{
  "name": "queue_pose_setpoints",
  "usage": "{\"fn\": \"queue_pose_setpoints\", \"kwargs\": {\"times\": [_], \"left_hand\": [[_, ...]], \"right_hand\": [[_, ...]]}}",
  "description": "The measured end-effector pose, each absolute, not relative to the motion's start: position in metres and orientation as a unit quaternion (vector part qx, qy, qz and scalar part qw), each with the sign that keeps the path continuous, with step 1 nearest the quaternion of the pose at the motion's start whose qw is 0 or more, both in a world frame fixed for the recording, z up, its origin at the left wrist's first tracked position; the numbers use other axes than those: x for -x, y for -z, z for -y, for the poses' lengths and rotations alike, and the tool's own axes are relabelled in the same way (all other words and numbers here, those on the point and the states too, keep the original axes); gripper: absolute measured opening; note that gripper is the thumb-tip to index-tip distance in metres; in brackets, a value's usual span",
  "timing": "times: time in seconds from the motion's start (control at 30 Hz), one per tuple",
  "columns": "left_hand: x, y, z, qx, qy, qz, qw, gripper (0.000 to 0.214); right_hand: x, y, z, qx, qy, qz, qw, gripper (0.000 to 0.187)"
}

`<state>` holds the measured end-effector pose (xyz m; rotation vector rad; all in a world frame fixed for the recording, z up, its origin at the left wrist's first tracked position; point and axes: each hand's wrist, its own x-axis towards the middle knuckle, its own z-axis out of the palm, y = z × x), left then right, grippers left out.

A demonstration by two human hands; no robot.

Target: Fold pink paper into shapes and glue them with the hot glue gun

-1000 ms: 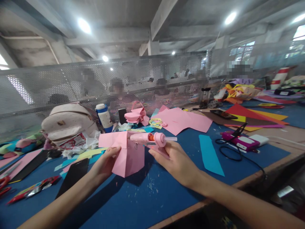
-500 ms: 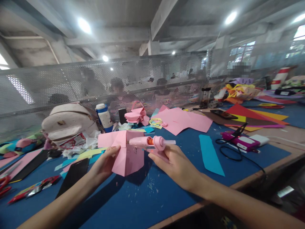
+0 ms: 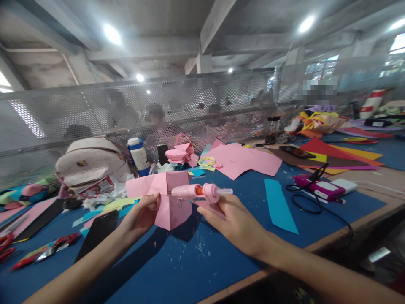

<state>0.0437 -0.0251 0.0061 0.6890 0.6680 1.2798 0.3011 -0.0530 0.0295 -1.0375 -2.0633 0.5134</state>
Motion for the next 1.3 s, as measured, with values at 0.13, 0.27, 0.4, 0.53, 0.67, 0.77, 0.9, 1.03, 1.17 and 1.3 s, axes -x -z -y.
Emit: {"fn": "queue_pose_setpoints", "kwargs": {"times": [0.13,0.27,0.4,0.53,0.67,0.77,0.9,1.03,1.17,1.3], "left_hand": [[-0.043,-0.004,0.025,-0.297,-0.576,-0.303,0.699,0.043],[-0.044,-0.007,0.026,-0.298,-0.565,-0.309,0.704,0.030],[-0.044,-0.008,0.026,-0.310,-0.569,-0.315,0.694,0.035],[-0.043,-0.006,0.024,-0.336,-0.576,-0.322,0.672,0.043],[-0.039,-0.007,0.020,-0.382,-0.561,-0.343,0.649,0.038],[-0.032,-0.010,0.014,-0.414,-0.555,-0.367,0.621,0.027],[-0.020,-0.014,0.005,-0.431,-0.566,-0.401,0.577,0.027],[-0.010,-0.021,0.000,-0.442,-0.569,-0.433,0.542,0.028],[-0.001,-0.038,0.004,-0.469,-0.567,-0.459,0.498,0.030],[0.007,-0.066,0.015,-0.572,-0.503,-0.534,0.368,0.036]], "right_hand": [[-0.302,-0.027,0.052,0.406,-0.208,0.804,0.382,0.028],[-0.304,-0.029,0.054,0.401,-0.197,0.810,0.380,0.027],[-0.309,-0.031,0.053,0.396,-0.137,0.816,0.398,0.026],[-0.315,-0.032,0.049,0.415,-0.099,0.802,0.417,0.027],[-0.321,-0.036,0.037,0.423,-0.118,0.798,0.412,0.030],[-0.330,-0.039,0.014,0.462,-0.191,0.761,0.415,0.038],[-0.351,-0.029,-0.030,0.464,-0.377,0.670,0.441,0.043],[-0.370,-0.010,-0.060,0.445,-0.509,0.620,0.398,0.039],[-0.379,-0.003,-0.070,0.459,-0.497,0.657,0.333,0.045],[-0.383,-0.002,-0.078,0.479,-0.395,0.735,0.274,0.052]]}}
